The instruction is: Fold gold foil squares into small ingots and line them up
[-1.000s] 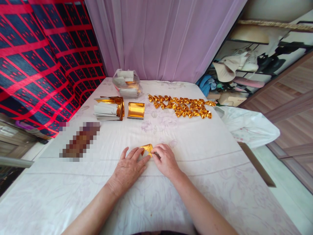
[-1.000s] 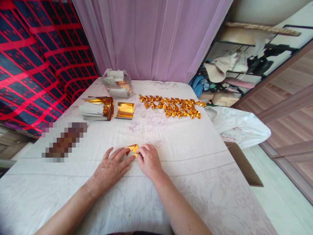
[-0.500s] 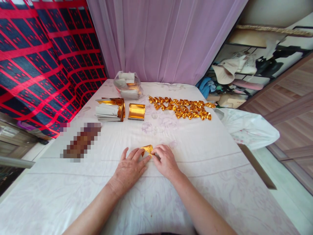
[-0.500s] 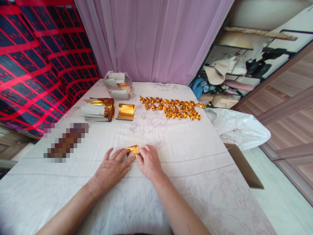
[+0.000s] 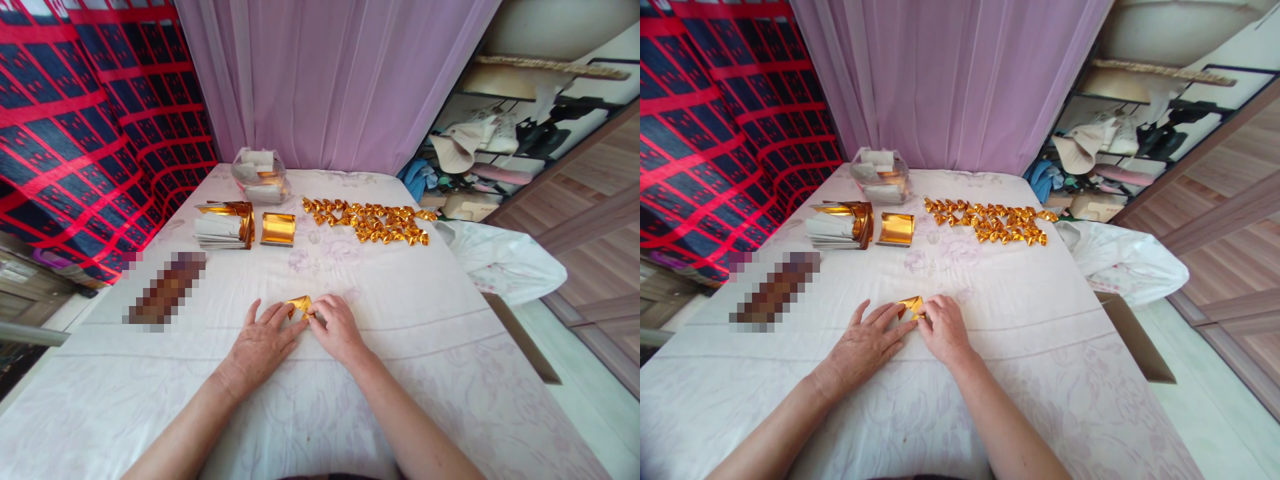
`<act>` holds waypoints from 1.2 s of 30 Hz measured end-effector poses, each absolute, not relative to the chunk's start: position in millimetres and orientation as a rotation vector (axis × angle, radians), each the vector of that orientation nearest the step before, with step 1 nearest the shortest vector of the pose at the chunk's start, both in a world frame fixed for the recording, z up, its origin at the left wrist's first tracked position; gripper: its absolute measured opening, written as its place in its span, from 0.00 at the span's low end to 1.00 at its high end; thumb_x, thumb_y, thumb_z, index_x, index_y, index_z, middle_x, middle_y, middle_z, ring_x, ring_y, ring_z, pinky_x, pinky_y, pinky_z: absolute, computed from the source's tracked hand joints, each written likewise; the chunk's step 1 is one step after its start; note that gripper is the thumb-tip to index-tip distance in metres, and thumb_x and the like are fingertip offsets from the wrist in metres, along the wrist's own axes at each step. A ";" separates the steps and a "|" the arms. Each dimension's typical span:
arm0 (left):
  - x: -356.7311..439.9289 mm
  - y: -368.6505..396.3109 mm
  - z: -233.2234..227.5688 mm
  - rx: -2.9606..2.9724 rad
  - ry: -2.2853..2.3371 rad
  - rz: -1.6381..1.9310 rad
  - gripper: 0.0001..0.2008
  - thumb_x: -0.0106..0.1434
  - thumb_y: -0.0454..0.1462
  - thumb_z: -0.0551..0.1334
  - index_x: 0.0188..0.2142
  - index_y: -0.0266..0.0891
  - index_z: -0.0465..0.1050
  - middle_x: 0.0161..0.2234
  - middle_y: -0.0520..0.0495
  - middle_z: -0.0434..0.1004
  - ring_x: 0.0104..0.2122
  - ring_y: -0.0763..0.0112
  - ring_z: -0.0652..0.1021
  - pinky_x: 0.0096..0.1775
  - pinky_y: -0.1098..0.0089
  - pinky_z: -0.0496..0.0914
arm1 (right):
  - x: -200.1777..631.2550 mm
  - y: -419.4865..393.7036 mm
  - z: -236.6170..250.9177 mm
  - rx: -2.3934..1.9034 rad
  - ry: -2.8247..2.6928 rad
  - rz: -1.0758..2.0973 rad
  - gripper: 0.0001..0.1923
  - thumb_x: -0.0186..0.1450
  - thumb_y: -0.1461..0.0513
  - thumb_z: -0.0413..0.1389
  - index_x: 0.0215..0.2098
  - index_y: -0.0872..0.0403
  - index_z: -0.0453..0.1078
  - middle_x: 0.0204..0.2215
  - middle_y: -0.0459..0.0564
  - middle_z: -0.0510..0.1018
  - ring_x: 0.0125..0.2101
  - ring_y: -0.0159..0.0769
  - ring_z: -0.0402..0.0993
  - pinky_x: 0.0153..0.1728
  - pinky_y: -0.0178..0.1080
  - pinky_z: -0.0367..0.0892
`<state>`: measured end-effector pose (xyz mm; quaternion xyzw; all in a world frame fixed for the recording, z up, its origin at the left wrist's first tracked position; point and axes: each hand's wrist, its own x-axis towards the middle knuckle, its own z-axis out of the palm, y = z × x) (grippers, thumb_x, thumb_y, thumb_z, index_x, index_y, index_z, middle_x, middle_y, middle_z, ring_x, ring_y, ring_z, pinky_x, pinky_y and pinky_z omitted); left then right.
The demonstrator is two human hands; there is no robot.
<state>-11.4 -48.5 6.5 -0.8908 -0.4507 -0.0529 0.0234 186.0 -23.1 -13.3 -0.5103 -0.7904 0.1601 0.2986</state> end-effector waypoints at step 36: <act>-24.8 -36.8 12.7 -2.929 -1.342 -0.221 0.13 0.68 0.41 0.55 0.51 0.51 0.71 0.58 0.47 0.70 0.56 0.59 0.70 0.59 0.48 0.52 | 182.6 -21.5 -13.9 -1.353 -2.081 0.386 0.06 0.57 0.67 0.59 0.32 0.51 0.71 0.34 0.47 0.74 0.38 0.39 0.69 0.42 0.42 0.63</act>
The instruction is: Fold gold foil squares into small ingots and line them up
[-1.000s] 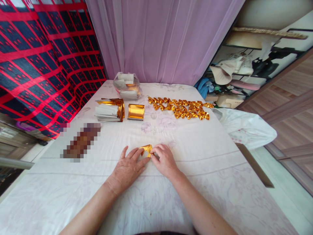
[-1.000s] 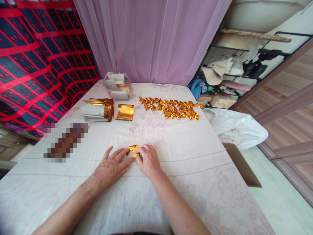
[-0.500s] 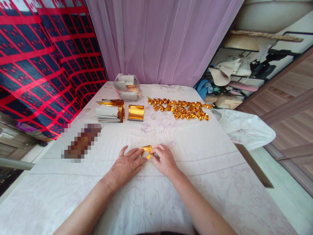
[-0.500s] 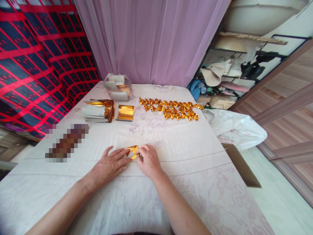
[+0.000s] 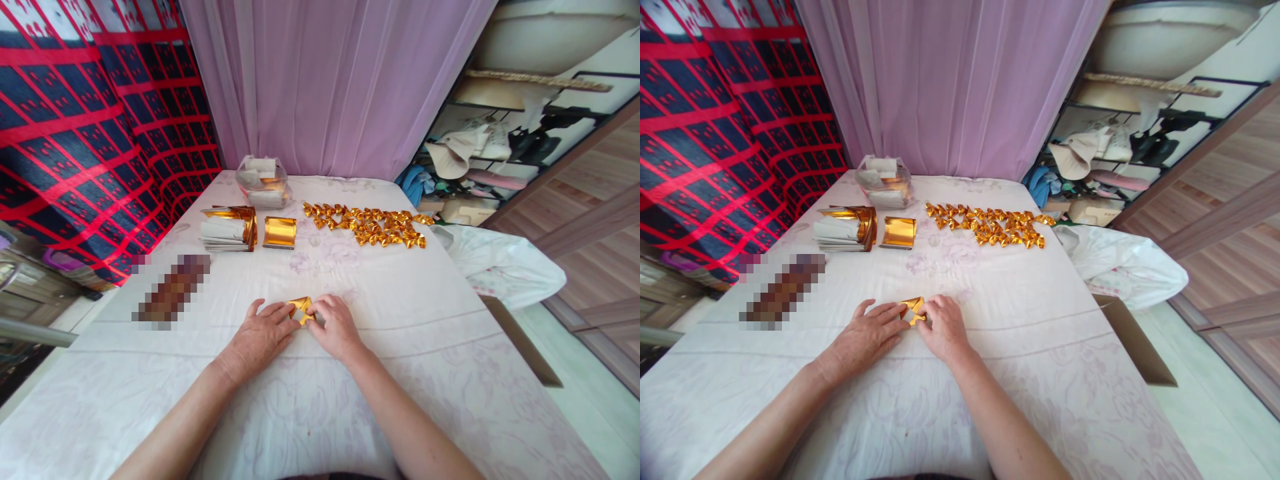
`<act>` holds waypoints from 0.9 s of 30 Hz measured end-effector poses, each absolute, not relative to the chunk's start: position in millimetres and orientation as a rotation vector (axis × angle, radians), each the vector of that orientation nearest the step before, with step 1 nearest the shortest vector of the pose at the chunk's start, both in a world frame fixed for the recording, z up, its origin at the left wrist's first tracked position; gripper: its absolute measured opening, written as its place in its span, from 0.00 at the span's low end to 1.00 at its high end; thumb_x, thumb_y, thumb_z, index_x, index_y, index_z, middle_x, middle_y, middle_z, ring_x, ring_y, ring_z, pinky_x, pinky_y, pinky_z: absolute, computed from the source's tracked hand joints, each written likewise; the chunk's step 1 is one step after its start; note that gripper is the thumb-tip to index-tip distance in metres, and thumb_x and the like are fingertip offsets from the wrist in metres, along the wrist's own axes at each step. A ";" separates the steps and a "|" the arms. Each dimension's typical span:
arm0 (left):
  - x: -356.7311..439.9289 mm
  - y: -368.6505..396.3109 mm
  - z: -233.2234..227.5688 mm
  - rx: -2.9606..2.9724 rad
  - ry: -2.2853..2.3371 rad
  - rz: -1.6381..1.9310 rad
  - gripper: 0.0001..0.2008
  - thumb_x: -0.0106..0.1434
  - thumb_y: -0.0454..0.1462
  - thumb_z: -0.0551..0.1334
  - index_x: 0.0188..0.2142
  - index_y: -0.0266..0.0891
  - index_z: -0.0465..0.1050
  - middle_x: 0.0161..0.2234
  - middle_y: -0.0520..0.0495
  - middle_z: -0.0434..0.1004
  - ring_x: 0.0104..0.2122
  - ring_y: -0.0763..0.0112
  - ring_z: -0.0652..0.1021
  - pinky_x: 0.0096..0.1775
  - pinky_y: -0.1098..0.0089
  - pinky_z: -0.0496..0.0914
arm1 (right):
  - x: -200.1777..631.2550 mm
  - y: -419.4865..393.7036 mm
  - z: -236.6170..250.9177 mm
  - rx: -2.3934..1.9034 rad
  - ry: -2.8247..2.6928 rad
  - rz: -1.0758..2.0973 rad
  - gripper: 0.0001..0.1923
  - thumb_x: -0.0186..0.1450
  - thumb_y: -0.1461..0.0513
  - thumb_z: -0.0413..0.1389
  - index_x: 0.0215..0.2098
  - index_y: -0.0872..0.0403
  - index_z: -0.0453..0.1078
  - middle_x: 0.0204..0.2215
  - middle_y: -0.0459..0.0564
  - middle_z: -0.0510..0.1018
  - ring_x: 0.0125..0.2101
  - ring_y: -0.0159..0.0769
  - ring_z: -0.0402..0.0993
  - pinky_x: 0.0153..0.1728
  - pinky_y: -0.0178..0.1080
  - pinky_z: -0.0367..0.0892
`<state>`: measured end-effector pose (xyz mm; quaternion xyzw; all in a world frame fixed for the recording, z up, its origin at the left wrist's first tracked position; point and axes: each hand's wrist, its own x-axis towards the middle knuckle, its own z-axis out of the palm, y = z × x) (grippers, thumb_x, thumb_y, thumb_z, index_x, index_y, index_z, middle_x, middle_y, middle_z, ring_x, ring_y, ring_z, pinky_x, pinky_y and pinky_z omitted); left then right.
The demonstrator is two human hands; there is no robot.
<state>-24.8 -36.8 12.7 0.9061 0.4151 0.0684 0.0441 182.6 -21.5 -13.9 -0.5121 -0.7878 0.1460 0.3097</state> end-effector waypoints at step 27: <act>-26.3 -7.6 27.5 2.688 1.211 0.326 0.10 0.67 0.37 0.57 0.46 0.44 0.75 0.51 0.48 0.77 0.52 0.64 0.74 0.53 0.58 0.61 | 188.6 -27.6 -16.3 -1.213 -2.154 0.310 0.09 0.61 0.71 0.54 0.35 0.51 0.72 0.39 0.48 0.77 0.41 0.39 0.70 0.45 0.43 0.63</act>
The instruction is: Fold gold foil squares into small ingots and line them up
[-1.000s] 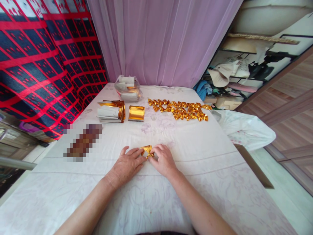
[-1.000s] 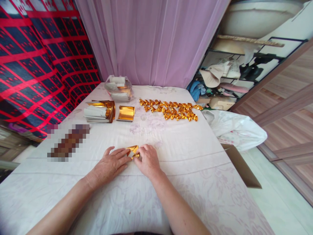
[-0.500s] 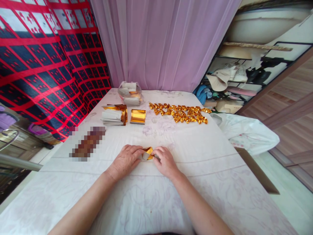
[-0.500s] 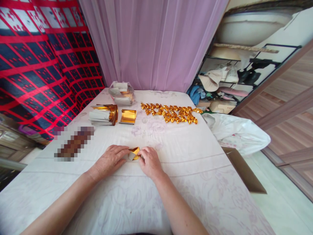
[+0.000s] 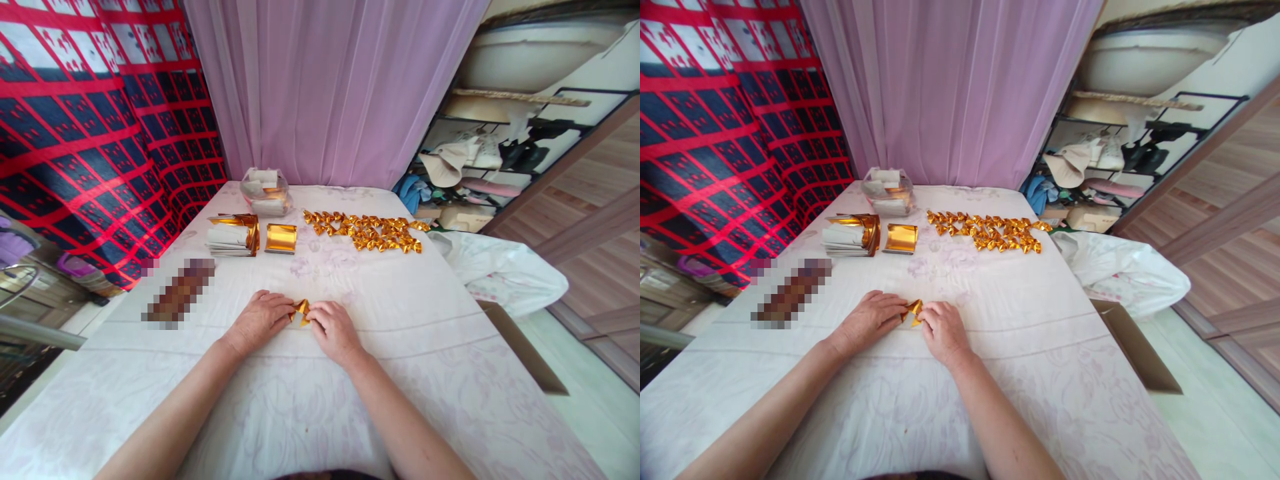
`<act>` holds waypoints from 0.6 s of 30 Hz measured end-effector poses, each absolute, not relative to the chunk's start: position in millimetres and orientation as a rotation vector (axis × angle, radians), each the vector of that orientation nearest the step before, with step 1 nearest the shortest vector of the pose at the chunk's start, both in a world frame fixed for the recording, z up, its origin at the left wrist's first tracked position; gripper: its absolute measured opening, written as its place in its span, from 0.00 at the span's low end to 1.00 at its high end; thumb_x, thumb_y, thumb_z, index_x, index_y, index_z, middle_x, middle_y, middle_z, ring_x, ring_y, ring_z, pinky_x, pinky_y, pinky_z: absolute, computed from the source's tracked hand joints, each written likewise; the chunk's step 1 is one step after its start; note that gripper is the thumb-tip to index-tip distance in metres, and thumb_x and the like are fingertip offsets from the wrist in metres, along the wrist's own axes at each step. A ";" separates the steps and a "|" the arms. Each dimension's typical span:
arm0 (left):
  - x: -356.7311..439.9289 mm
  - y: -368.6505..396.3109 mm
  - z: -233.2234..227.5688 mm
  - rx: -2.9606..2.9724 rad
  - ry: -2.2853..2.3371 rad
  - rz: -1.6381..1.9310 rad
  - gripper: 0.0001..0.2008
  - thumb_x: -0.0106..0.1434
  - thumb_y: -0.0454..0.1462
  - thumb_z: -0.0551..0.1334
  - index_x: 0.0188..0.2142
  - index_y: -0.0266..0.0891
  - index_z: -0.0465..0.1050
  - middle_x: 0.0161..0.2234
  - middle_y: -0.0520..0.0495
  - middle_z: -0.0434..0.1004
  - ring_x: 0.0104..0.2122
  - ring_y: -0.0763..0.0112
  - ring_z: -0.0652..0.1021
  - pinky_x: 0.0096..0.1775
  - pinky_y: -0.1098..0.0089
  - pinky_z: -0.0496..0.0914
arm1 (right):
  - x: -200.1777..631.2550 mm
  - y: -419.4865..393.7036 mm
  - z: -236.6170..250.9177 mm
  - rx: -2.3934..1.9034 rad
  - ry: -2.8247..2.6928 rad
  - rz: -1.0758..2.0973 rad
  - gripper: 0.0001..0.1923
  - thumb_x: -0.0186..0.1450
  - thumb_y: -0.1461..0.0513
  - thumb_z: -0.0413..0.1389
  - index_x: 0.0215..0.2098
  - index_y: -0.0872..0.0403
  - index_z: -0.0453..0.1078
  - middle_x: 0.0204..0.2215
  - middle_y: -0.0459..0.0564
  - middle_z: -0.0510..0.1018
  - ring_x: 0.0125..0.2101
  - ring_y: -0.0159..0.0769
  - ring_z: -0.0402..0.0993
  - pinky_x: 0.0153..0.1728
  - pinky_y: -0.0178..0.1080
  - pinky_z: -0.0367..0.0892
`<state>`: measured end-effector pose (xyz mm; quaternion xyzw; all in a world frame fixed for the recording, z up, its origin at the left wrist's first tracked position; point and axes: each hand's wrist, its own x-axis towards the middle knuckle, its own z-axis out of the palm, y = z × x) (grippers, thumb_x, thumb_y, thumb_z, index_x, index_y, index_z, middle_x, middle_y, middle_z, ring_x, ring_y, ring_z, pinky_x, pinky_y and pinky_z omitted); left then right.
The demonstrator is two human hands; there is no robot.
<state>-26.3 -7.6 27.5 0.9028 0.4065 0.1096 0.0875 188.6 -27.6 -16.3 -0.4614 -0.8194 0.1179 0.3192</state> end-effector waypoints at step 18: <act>-19.9 -12.8 6.7 2.968 1.252 0.563 0.07 0.70 0.35 0.55 0.37 0.41 0.71 0.32 0.51 0.79 0.35 0.69 0.78 0.50 0.59 0.63 | 190.9 -28.8 -13.4 -1.214 -2.168 0.394 0.13 0.58 0.70 0.58 0.39 0.51 0.69 0.43 0.49 0.77 0.44 0.41 0.70 0.47 0.45 0.63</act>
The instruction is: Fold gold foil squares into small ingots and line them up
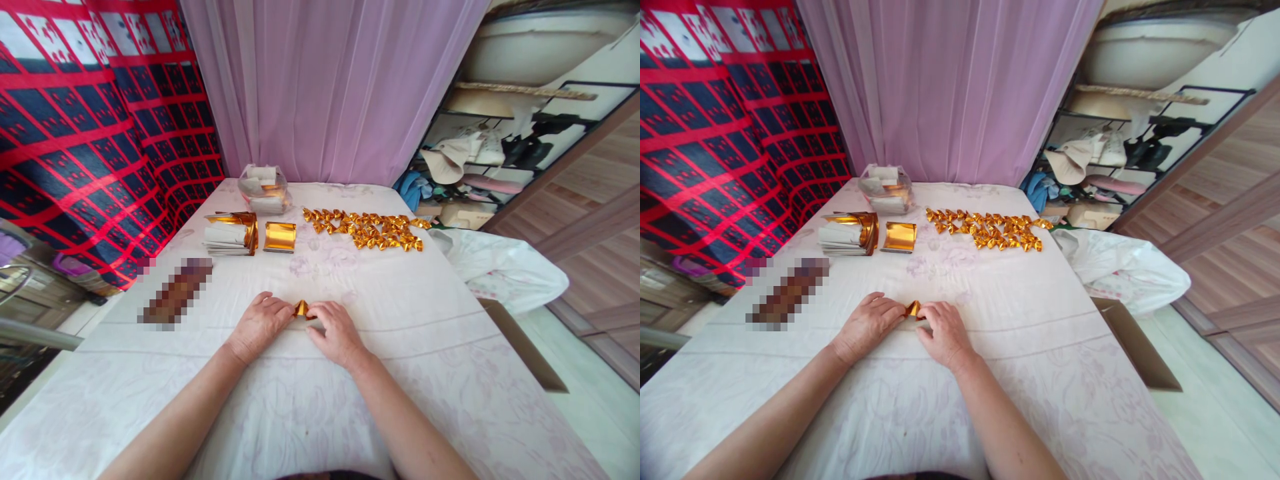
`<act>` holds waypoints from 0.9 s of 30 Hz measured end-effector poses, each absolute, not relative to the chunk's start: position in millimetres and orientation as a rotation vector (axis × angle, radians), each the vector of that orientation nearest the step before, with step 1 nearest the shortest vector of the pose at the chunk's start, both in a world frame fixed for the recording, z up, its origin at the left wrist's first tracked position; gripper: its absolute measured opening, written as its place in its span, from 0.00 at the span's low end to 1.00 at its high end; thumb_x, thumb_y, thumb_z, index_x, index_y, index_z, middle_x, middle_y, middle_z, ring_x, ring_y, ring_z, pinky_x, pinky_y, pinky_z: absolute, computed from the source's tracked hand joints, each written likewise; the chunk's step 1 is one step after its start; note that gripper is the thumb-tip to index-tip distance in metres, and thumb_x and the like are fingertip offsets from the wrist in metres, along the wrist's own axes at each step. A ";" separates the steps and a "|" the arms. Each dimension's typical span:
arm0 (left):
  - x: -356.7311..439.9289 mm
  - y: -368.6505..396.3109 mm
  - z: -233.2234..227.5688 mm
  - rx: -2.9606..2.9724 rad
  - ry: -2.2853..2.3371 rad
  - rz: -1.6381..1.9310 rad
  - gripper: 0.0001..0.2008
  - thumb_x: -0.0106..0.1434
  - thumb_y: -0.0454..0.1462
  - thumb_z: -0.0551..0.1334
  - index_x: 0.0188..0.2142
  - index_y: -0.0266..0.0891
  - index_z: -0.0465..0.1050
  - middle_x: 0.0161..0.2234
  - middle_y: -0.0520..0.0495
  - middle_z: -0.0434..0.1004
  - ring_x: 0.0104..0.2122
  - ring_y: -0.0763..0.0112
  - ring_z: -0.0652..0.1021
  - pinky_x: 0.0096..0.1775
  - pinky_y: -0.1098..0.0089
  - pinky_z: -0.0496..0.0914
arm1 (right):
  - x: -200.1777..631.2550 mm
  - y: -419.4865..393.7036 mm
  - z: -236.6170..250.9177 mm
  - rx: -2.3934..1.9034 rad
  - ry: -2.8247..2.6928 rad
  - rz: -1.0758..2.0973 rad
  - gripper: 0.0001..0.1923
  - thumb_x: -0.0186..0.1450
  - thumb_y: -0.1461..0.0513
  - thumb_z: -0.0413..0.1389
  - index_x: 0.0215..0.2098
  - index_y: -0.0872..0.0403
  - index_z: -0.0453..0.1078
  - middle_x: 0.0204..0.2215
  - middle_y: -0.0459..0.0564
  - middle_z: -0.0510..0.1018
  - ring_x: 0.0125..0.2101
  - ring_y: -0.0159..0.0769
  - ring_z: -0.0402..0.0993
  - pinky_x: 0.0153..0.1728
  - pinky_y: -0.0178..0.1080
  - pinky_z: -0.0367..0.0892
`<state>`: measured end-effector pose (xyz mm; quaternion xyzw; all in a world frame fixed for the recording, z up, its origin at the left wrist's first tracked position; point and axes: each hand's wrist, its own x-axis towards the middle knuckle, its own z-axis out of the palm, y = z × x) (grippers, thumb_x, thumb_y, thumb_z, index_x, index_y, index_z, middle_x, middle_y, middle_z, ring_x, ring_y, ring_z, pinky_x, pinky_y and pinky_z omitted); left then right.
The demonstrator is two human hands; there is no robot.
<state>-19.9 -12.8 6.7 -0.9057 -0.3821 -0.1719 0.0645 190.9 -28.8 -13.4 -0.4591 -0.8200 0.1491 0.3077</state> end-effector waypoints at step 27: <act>-12.6 -16.8 2.5 -2.750 -1.293 -0.625 0.08 0.68 0.39 0.58 0.40 0.41 0.76 0.35 0.47 0.77 0.36 0.64 0.73 0.41 0.62 0.65 | 192.4 -31.0 -12.1 -1.268 -2.144 0.270 0.09 0.64 0.66 0.56 0.40 0.50 0.76 0.36 0.49 0.77 0.38 0.38 0.70 0.41 0.43 0.67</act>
